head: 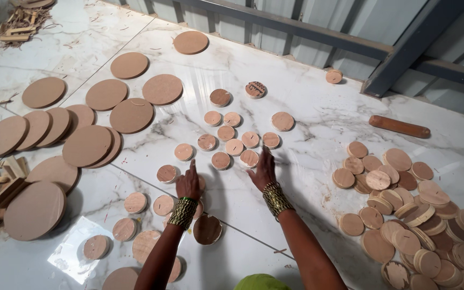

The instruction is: The person sits on the floor and applies a white paste from a small container onto small wooden pieces by hand, rubbing the paste over the pieces. She then places the treated pieces aside and arranges round wooden discs in rows on the floor.

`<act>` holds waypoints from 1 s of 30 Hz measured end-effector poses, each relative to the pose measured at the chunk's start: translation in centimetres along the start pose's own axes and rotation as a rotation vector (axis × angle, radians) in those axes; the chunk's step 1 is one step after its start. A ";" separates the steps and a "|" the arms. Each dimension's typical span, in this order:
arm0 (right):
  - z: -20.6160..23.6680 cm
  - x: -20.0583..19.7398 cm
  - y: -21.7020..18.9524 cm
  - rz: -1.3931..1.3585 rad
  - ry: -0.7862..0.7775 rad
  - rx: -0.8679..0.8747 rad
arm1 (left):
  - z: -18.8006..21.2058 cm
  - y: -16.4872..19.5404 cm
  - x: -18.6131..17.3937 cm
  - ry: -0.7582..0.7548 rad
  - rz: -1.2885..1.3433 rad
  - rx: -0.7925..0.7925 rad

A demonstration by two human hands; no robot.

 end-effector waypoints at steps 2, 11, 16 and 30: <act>1.5 -0.1 0.8 0.012 0.010 0.063 | -0.7 0.8 -0.7 0.101 0.046 0.041; 4.4 1.5 0.6 0.060 -0.156 0.130 | -3.7 1.5 -5.5 0.240 0.001 -0.133; 6.9 5.6 -5.3 0.075 -0.387 -0.243 | -4.6 -1.9 -6.3 0.088 0.112 -0.233; 13.1 11.0 -11.1 0.153 -0.735 -0.280 | -7.6 -3.1 -4.1 -0.083 0.038 -0.167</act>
Point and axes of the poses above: each hand's wrist, its own z-axis away from the middle knuckle, its own x-axis out of the palm, y = z × x, the point moved 6 cm from there along -z, towards the middle knuckle, and after that the axes turned 4 degrees about -y, right-handed, at the moved point
